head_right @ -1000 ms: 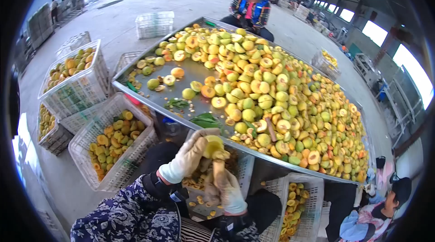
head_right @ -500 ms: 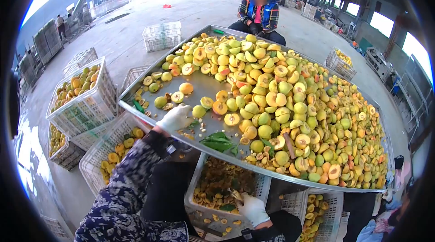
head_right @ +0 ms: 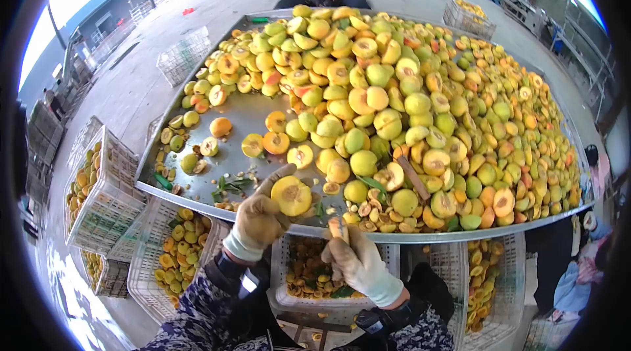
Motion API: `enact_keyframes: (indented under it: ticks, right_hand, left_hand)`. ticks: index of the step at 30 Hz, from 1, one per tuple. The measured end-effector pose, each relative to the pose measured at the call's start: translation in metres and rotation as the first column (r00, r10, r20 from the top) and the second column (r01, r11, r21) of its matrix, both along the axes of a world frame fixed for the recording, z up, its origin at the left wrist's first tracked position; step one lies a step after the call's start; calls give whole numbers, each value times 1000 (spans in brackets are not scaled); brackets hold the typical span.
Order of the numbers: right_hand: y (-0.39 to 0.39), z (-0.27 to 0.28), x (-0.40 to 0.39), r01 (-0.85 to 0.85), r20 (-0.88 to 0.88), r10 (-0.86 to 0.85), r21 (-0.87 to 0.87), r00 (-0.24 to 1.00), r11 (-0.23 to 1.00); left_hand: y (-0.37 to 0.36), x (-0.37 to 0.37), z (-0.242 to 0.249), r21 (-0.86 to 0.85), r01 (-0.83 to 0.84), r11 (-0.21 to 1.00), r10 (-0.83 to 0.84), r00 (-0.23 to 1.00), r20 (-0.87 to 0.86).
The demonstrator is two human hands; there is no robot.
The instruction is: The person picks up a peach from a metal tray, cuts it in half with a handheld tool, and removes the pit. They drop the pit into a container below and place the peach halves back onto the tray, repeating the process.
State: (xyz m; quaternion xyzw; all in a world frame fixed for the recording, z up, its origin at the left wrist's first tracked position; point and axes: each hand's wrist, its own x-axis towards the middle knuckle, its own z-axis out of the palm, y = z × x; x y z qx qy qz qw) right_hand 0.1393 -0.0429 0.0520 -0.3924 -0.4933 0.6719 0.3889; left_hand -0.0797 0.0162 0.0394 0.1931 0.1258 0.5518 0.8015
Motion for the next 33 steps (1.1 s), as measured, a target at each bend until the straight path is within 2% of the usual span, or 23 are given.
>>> enact_keyframes:
  ticks: [1,3,4,5,6,7,8,9,11,12,13,15,17,19,22,23,25,27,29,30,31,32,33]
  right_hand:
    - [1,-3,-1,-21,21,20,25,1000,999]
    - [-1,-8,-1,2,82,-2,-1,997,1000]
    - [1,-11,-1,20,127,-20,1,992,1000]
    - [6,-13,-1,41,168,-43,13,985,999]
    - [11,-16,-2,53,174,-54,12,983,999]
    - [15,-19,-4,80,327,-201,348,923,934]
    - [18,-20,-3,32,412,-381,644,828,765]
    - [20,-20,0,37,415,-389,644,823,764]
    - [20,-22,3,-127,590,-259,533,765,837]
    - [21,-29,0,-110,557,-349,631,753,768]
    - [20,-31,-1,-109,559,-348,627,752,771]
    - [18,-29,-3,65,529,-342,472,777,879]
    - [17,-28,-3,31,552,-349,503,758,863]
    - [17,-30,-2,-6,576,-354,529,737,848]
    - [20,-39,0,-140,628,-345,591,697,794]
    - [21,-39,0,-136,629,-345,588,697,798]
    - [23,-39,1,-145,566,-303,613,767,777]
    - [23,-34,5,-172,581,-229,553,781,815]
    - [23,-35,8,-176,474,-73,459,877,871]
    - [25,-24,10,-210,377,71,345,924,915]
    - [25,-19,10,-210,374,73,342,925,916]
    - [24,-16,10,-190,264,161,88,951,978]
    - [24,-12,11,-192,134,216,-174,967,966]
  left_hand:
    - [-5,12,-8,-8,-14,1000,14,998,53]
    - [-7,26,-16,-60,21,998,-20,1000,11]
    - [-7,31,-11,36,27,999,-17,969,-245]
    - [-3,36,-9,137,63,989,12,875,-484]
    - [-1,43,-14,120,34,992,10,939,-344]
    - [-2,50,-15,119,44,992,-1,941,-338]
    - [-3,57,-13,75,2,997,15,973,-232]
    - [-4,62,-13,25,-35,999,38,991,-125]
    - [-4,67,-20,43,-39,998,44,990,-136]
    - [-2,68,-26,53,-62,997,69,986,-155]
    - [-2,70,-30,64,-87,994,97,980,-173]
    - [-3,75,-29,89,-117,989,132,974,-187]
    - [-4,78,-30,114,-143,983,164,965,-202]
    - [-7,79,-34,190,-171,967,224,925,-306]
    - [-7,72,-30,192,-99,976,178,871,-459]
    - [-5,70,-28,187,-95,978,173,871,-460]
    - [0,63,-26,249,-2,968,130,858,-497]
    - [4,52,-22,182,46,982,59,844,-533]
    - [10,42,-8,80,223,971,-150,838,-524]
    - [13,38,-7,45,267,963,-219,867,-448]
    - [14,38,-6,41,266,963,-220,865,-451]
    - [14,39,-6,64,250,966,-192,863,-468]
    - [14,41,-7,89,233,968,-163,861,-483]
